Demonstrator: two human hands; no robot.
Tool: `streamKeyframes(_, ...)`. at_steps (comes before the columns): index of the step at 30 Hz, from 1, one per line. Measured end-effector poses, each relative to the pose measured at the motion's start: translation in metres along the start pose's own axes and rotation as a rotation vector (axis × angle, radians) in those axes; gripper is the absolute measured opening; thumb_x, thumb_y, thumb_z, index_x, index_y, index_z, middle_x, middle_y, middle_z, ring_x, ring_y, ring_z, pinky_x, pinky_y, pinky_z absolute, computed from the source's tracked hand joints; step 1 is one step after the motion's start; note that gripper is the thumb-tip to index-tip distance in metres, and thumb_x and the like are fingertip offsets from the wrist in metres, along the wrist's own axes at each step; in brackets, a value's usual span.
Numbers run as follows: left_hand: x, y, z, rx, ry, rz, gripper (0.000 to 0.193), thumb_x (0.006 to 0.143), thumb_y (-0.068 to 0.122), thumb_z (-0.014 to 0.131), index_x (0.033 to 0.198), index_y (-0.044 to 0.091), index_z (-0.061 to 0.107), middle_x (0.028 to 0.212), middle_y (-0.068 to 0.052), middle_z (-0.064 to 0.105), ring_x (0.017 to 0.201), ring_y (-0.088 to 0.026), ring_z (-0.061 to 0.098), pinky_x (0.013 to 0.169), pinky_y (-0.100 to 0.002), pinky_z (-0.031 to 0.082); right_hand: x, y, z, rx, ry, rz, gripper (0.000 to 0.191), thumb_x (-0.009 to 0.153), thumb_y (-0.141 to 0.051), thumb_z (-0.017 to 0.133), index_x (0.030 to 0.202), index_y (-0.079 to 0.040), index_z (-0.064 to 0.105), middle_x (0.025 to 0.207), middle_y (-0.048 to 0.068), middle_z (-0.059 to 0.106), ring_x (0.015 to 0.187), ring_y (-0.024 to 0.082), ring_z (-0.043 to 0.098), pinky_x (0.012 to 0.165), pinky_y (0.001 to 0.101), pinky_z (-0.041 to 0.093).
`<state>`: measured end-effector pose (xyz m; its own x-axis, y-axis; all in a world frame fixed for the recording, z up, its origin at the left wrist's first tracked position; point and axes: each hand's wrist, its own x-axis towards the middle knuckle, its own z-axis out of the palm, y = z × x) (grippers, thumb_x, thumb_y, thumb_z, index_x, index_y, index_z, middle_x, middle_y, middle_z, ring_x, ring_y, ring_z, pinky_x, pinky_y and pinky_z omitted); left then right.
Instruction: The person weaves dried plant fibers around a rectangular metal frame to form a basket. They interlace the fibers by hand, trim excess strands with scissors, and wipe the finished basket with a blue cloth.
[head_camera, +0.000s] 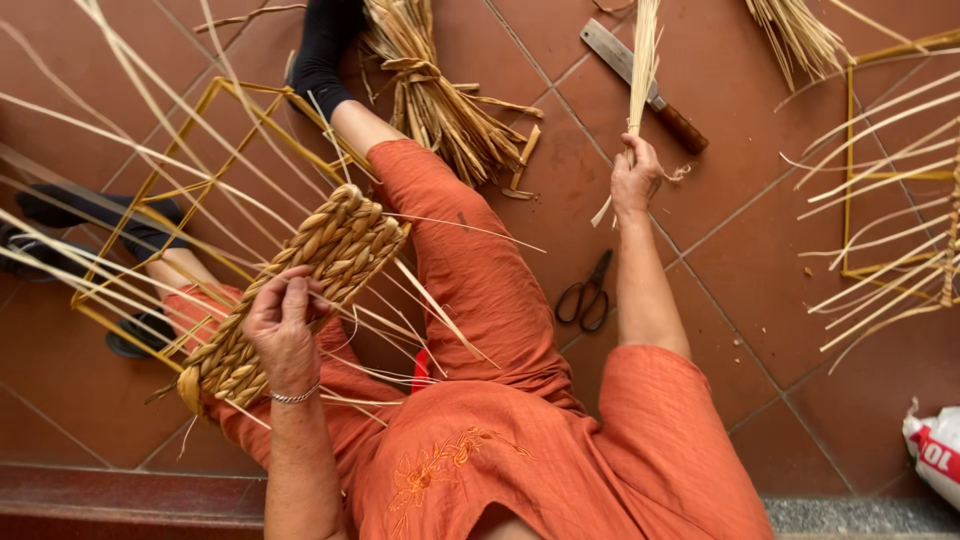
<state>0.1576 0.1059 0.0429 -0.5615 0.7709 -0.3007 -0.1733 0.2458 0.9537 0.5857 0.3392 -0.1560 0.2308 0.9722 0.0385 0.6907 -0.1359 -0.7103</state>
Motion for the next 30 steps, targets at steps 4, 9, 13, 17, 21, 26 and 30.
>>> streamKeyframes(4, 0.007, 0.008, 0.017, -0.027, -0.080, 0.029, 0.017, 0.110, 0.011, 0.057, 0.118, 0.001, 0.068, 0.094, -0.007, 0.072, 0.076, -0.010, 0.066, 0.067, -0.024, 0.058, -0.018, -0.055, -0.011, 0.594, -0.160, -0.030, 0.033, 0.096, 0.012, 0.066, 0.124, -0.004, 0.058, 0.116, 0.008, 0.072, 0.084, 0.013, 0.073, 0.069, 0.0236, 0.058)
streamKeyframes(9, 0.022, 0.022, 0.030, -0.116, -0.135, 0.081, 0.017, 0.108, 0.009, 0.056, 0.117, 0.002, 0.067, 0.085, -0.003, 0.067, 0.070, -0.009, 0.060, 0.057, -0.023, 0.053, -0.056, -0.153, -0.047, 0.759, -0.487, -0.078, 0.029, 0.097, 0.010, 0.067, 0.121, -0.001, 0.055, 0.114, 0.010, 0.074, 0.087, 0.012, 0.071, 0.072, 0.0235, 0.056)
streamKeyframes(13, 0.036, 0.036, 0.024, -0.224, -0.185, 0.273, 0.014, 0.109, 0.008, 0.059, 0.120, 0.003, 0.067, 0.088, -0.002, 0.066, 0.073, -0.006, 0.060, 0.064, -0.022, 0.054, -0.089, -0.211, -0.058, 0.821, -0.732, -0.077, 0.028, 0.097, 0.010, 0.066, 0.123, 0.000, 0.059, 0.115, 0.013, 0.076, 0.087, 0.013, 0.072, 0.068, 0.0235, 0.054)
streamKeyframes(17, 0.045, 0.048, 0.010, -0.295, -0.145, 0.285, 0.012, 0.105, 0.008, 0.067, 0.115, 0.001, 0.067, 0.084, -0.002, 0.067, 0.069, -0.005, 0.059, 0.057, -0.020, 0.049, -0.113, -0.245, -0.050, 0.801, -0.868, -0.230, 0.031, 0.093, 0.009, 0.069, 0.121, 0.000, 0.059, 0.115, 0.013, 0.075, 0.091, 0.015, 0.074, 0.069, 0.0245, 0.059)
streamKeyframes(21, 0.043, 0.056, -0.010, -0.343, -0.113, 0.344, 0.018, 0.100, 0.012, 0.072, 0.113, 0.001, 0.065, 0.086, -0.002, 0.071, 0.068, -0.005, 0.062, 0.055, -0.019, 0.051, -0.136, -0.269, -0.038, 0.759, -0.926, -0.306, 0.035, 0.090, 0.011, 0.072, 0.122, 0.001, 0.059, 0.112, 0.012, 0.074, 0.096, 0.015, 0.073, 0.079, 0.0262, 0.062)
streamKeyframes(26, 0.039, 0.062, -0.036, -0.366, -0.018, 0.365, 0.021, 0.097, 0.018, 0.075, 0.109, 0.003, 0.067, 0.083, -0.001, 0.071, 0.064, -0.002, 0.058, 0.052, -0.017, 0.047, -0.155, -0.295, -0.017, 0.763, -0.986, -0.383, 0.036, 0.090, 0.012, 0.074, 0.120, 0.001, 0.059, 0.109, 0.012, 0.073, 0.096, 0.013, 0.072, 0.083, 0.0265, 0.062)
streamKeyframes(30, 0.038, 0.058, -0.053, -0.365, 0.026, 0.376, 0.014, 0.100, 0.018, 0.072, 0.102, 0.005, 0.070, 0.075, -0.001, 0.069, 0.058, -0.003, 0.056, 0.049, -0.017, 0.046, -0.164, -0.308, -0.009, 0.815, -1.055, -0.341, 0.029, 0.095, 0.006, 0.072, 0.120, 0.000, 0.060, 0.106, 0.012, 0.074, 0.089, 0.011, 0.071, 0.073, 0.0230, 0.057)
